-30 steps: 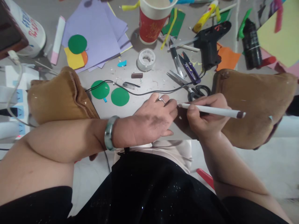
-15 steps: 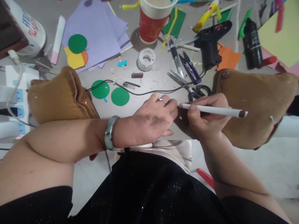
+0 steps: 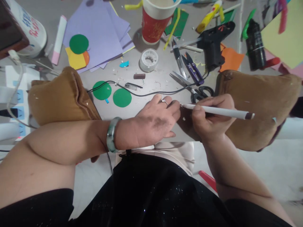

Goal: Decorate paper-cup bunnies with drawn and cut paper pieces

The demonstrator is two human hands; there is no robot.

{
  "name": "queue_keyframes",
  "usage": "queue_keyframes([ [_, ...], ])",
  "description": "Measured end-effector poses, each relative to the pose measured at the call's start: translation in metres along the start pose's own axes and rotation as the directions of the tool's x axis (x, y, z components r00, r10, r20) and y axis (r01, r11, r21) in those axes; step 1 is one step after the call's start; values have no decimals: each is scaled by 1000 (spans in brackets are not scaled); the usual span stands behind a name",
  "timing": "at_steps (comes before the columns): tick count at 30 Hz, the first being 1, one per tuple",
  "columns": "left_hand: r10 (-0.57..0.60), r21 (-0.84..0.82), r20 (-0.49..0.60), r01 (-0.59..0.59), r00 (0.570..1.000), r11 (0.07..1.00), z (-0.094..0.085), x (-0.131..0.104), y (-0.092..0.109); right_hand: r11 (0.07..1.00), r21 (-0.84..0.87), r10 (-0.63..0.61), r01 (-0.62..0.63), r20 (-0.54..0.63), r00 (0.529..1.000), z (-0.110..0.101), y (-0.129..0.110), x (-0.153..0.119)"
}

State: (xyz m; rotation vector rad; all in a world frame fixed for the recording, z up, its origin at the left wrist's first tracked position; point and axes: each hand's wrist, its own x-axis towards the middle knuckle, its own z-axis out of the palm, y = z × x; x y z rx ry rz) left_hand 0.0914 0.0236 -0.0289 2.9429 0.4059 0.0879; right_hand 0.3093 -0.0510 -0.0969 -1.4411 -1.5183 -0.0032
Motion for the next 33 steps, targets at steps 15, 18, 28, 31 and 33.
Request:
queue_keyframes([
  [15, -1, -3, -9, 0, 1000, 1000, 1, 0, 0, 998, 67, -3, 2, 14, 1000, -1, -6, 3],
  [18, 2, -1, -16, -2, 1000, 1000, 1, -1, 0, 998, 68, 16, -18, 25, 1000, -1, -4, 1],
  [28, -3, 10, -10, 3, 1000, 1000, 2, -1, 1, 999, -24, 48, -47, 47, 998, -4, 5, -5],
  [31, 3, 5, -14, -2, 1000, 1000, 3, -1, 0, 999, -25, 43, -42, 46, 998, -3, 4, -4],
  [33, 5, 3, -18, -5, 1000, 1000, 3, -1, 0, 1000, -17, 11, -10, 34, 999, -2, 3, -2],
])
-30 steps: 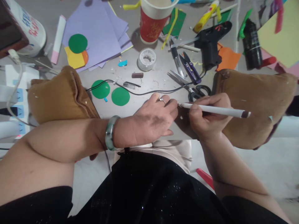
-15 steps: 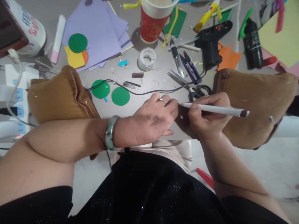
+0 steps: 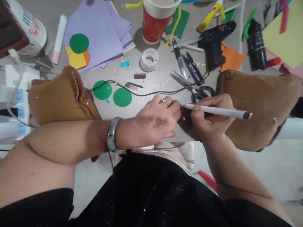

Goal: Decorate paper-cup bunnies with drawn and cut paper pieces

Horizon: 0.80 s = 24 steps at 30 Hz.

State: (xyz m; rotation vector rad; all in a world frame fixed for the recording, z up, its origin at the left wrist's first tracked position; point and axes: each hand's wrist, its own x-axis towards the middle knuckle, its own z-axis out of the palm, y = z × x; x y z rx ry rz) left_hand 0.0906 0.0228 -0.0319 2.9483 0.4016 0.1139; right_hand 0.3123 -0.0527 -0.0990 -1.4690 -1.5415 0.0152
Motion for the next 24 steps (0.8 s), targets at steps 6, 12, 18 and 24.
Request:
queue_keyframes([
  [6, -2, -2, 23, 2, 1000, 1000, -2, 1, 0, 994, 28, -108, 108, -15, 994, 2, -8, 10],
  [12, -4, -12, 48, 4, 999, 1000, -4, 2, 0, 994, 39, -99, 99, -13, 995, 2, -7, 9],
  [18, 0, -8, 41, 0, 999, 1000, -3, 1, 0, 997, 18, -70, 71, -14, 997, 2, -5, 6],
  [24, 4, -5, 23, -4, 1000, 1000, -2, 1, -1, 998, 35, -57, 58, -11, 998, 2, -6, 7],
])
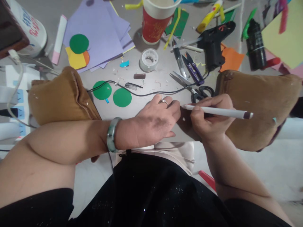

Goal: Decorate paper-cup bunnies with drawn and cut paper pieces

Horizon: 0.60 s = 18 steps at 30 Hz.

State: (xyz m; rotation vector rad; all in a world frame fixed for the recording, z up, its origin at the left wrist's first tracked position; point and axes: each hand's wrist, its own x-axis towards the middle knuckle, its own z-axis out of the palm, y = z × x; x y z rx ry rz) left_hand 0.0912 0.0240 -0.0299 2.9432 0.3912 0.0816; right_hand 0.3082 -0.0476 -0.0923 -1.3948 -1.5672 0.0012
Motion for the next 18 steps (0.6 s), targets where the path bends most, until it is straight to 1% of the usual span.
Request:
queue_keyframes([
  [3, 0, -7, -1, 0, 1000, 1000, 0, 0, 0, 999, 27, -21, 21, 13, 1000, 0, -1, 1],
  [6, 4, -20, 22, -3, 1000, 1000, -2, 1, -1, 998, 39, -40, 41, -13, 999, -1, 0, 0],
  [10, 14, -44, 54, -12, 998, 999, -3, 1, -2, 994, 83, -65, 73, -94, 993, 1, 5, -1],
  [14, 2, -47, 97, 3, 995, 999, -2, 4, -3, 987, 80, -117, 137, -220, 969, 5, 11, -1],
  [16, -5, -46, 110, 10, 994, 999, -2, 5, -3, 992, 45, -103, 120, -279, 955, 6, 14, -1],
  [18, -7, -45, 95, 11, 995, 999, -2, 6, -3, 997, -1, -71, 74, -308, 949, 7, 16, -2],
])
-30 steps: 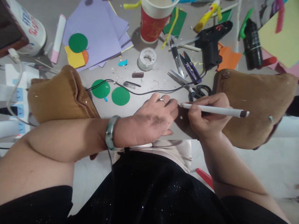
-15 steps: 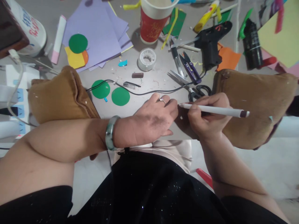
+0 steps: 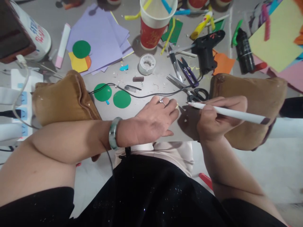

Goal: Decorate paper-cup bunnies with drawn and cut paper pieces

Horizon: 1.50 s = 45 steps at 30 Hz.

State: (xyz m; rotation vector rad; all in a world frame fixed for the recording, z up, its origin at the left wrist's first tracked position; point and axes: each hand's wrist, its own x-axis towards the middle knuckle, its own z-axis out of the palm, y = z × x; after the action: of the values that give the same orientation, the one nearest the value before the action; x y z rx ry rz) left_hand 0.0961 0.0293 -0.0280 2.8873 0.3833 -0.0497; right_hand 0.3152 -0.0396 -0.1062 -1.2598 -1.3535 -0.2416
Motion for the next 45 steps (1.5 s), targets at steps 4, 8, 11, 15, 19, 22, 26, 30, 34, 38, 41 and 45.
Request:
queue_keyframes([
  [4, 17, 82, -50, -13, 999, 997, -5, -3, 6, 1000, -5, -4, 4, -33, 999, 0, 2, 0],
  [8, 94, 200, -149, -63, 984, 978, -6, -16, 25, 999, 48, 7, -5, -40, 999, 1, 3, 2],
  [11, 128, 252, -131, -92, 983, 963, -5, -29, 43, 999, 40, 36, -34, -30, 999, 0, 4, 1],
  [15, 46, 372, -60, -21, 997, 928, -10, -41, 58, 997, 2, 78, -78, 12, 997, -2, 8, -2],
  [19, -64, 472, -63, 87, 996, 878, -14, -44, 63, 996, -33, 79, -79, -4, 997, -2, 11, -4],
  [22, -127, 457, -54, 138, 990, 878, -9, -42, 63, 999, -7, 51, -51, -32, 998, -1, 13, -4],
  [26, -167, 365, 23, 147, 986, 919, 0, -38, 58, 999, -52, 7, -12, -84, 996, -1, 12, -5],
  [30, -166, 317, 81, 133, 983, 939, -1, -35, 55, 996, -27, -82, 81, -64, 995, -3, 6, -5],
  [34, -110, 353, 42, 88, 993, 931, -11, -42, 59, 994, 24, -104, 104, 0, 995, -5, -7, 0],
  [38, -21, 437, -23, 29, 1000, 899, -19, -52, 64, 996, 91, -17, 9, 84, 996, -9, -27, 0],
  [41, -69, 392, 98, 25, 993, 920, -22, -50, 64, 987, 65, 133, -148, 194, 972, -8, -43, -6],
  [45, -153, 280, 252, 80, 955, 957, -26, -40, 59, 981, -34, 195, -193, 291, 937, 1, -57, -10],
])
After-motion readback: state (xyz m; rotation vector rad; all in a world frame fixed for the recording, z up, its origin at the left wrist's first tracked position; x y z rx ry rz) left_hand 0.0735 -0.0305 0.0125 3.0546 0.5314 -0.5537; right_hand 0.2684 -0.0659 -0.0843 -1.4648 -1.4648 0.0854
